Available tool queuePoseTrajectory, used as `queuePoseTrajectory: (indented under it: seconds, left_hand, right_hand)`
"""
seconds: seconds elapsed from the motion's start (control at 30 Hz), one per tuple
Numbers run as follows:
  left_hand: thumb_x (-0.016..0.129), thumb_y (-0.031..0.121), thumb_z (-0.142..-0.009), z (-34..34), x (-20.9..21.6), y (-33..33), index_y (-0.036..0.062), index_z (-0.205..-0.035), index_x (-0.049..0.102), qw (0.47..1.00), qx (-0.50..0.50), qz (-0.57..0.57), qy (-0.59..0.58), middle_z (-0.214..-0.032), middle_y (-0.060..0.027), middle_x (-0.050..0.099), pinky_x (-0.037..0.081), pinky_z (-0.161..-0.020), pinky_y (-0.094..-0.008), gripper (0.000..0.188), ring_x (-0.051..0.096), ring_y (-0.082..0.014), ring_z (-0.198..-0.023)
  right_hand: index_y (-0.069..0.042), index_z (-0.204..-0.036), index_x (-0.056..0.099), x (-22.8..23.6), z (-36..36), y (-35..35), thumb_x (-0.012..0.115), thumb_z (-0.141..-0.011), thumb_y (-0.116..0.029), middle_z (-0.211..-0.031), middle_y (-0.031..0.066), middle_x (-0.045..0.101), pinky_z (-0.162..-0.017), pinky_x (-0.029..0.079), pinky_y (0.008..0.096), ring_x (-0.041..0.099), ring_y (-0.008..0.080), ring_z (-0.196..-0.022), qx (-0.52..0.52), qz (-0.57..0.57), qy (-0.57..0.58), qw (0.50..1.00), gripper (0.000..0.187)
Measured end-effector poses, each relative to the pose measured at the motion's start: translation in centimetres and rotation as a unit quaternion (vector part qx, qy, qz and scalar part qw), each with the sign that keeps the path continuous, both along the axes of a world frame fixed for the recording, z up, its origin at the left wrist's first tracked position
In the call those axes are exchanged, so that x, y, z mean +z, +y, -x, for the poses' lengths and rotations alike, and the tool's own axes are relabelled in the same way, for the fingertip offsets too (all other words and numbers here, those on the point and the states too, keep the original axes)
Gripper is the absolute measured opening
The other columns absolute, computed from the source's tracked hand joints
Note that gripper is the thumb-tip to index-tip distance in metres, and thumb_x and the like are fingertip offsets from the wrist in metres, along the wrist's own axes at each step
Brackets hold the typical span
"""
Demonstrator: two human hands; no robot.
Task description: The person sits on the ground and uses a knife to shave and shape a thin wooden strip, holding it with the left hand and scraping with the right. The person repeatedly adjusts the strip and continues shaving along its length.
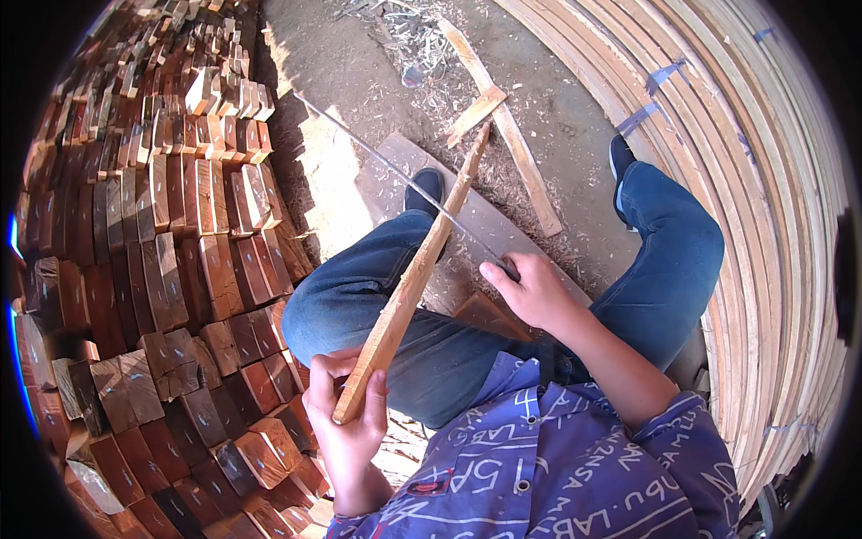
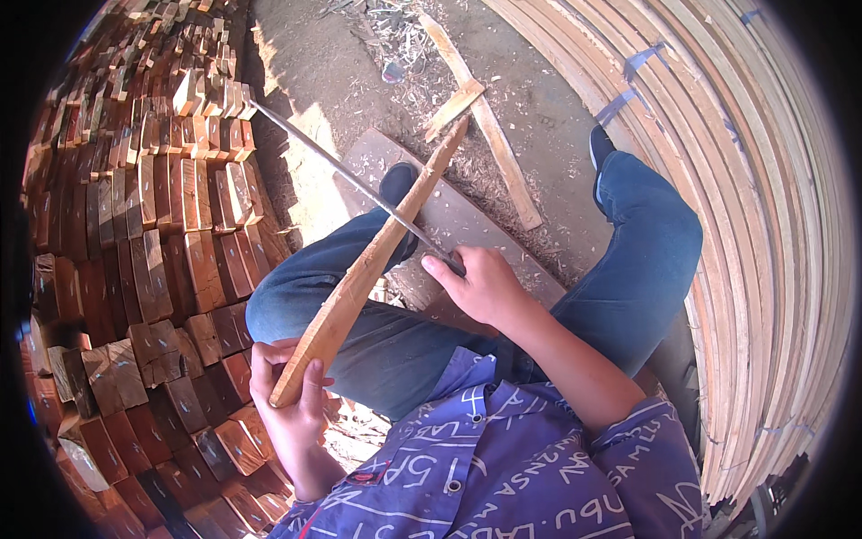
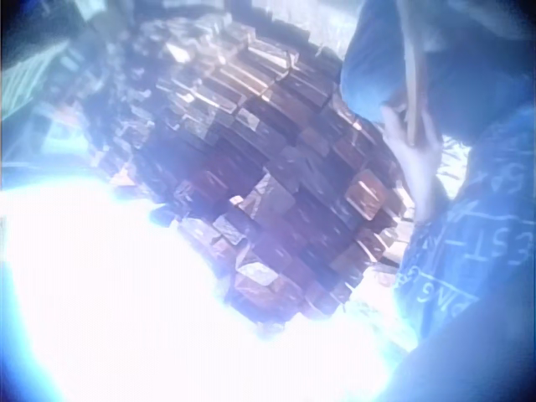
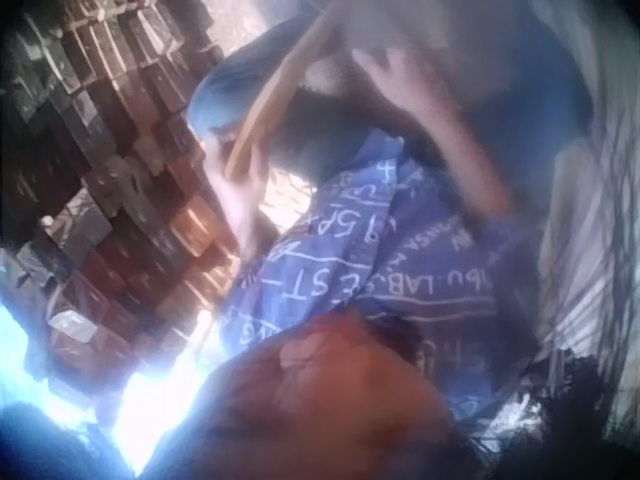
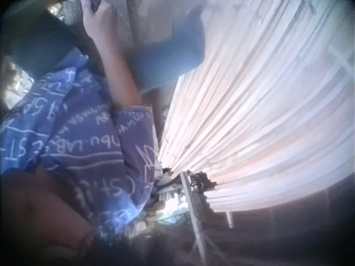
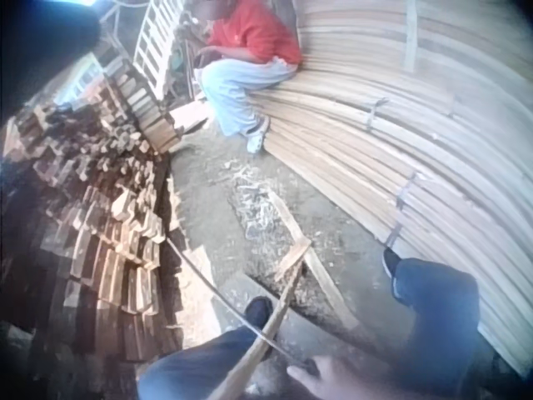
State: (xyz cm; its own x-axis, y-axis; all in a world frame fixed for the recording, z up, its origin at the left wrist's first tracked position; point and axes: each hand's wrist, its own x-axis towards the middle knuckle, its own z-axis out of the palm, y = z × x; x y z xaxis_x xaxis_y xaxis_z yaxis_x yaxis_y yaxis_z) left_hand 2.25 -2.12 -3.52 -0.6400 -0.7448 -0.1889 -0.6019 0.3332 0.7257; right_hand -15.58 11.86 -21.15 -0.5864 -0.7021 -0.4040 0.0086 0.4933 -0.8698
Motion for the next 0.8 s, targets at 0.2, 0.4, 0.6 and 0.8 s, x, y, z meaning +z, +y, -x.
queuePoseTrajectory:
  seconds: [0.2,0.4,0.6,0.8]
  left_hand:
    - [0.064,0.0,-0.088,-0.7,-0.2,0.7,-0.0011,-0.094,0.047,0.994,-0.099,0.048,-0.022,-0.097,-0.0174,0.069,0.056,-0.054,-0.0225,0.019,0.066,-0.0113,-0.065]
    - [0.061,0.004,-0.092,-0.5,-0.1,0.3,-0.0024,-0.102,0.053,1.0,-0.012,-0.024,0.003,-0.092,-0.0129,0.068,0.058,-0.055,-0.0241,0.014,0.066,-0.0114,-0.074]
    - [0.06,0.007,-0.092,-0.9,0.0,-0.5,-0.0035,-0.116,0.063,0.996,0.069,-0.048,0.018,-0.095,-0.0148,0.069,0.054,-0.047,-0.0237,0.027,0.065,-0.0131,-0.067]
    - [0.058,0.015,-0.094,-3.1,-0.1,-2.6,-0.0058,-0.13,0.056,0.961,0.115,-0.213,0.132,-0.106,-0.018,0.067,0.06,-0.051,-0.0273,0.042,0.07,-0.0213,-0.085]
  right_hand:
    - [0.0,-0.087,0.072,-8.3,0.4,2.0,0.07,-0.086,-0.039,-0.075,0.024,0.067,-0.07,0.053,0.0477,0.066,0.0427,-0.076,0.039,-0.112,0.037,0.992,0.039]
    - [-0.003,-0.093,0.072,-7.7,0.7,2.0,0.068,-0.086,-0.03,-0.084,0.0225,0.069,-0.079,0.054,0.0468,0.068,0.0405,-0.085,0.063,-0.156,0.066,0.984,0.029]
    - [0.002,-0.092,0.07,-5.9,-1.2,2.1,0.068,-0.087,-0.031,-0.083,0.0249,0.068,-0.078,0.053,0.047,0.067,0.0423,-0.084,0.067,-0.094,0.061,0.991,0.033]
    - [0.005,-0.089,0.069,-3.2,-4.2,1.1,0.068,-0.087,-0.027,-0.079,0.0276,0.066,-0.074,0.053,0.0482,0.066,0.045,-0.08,0.069,0.021,0.089,0.993,0.032]
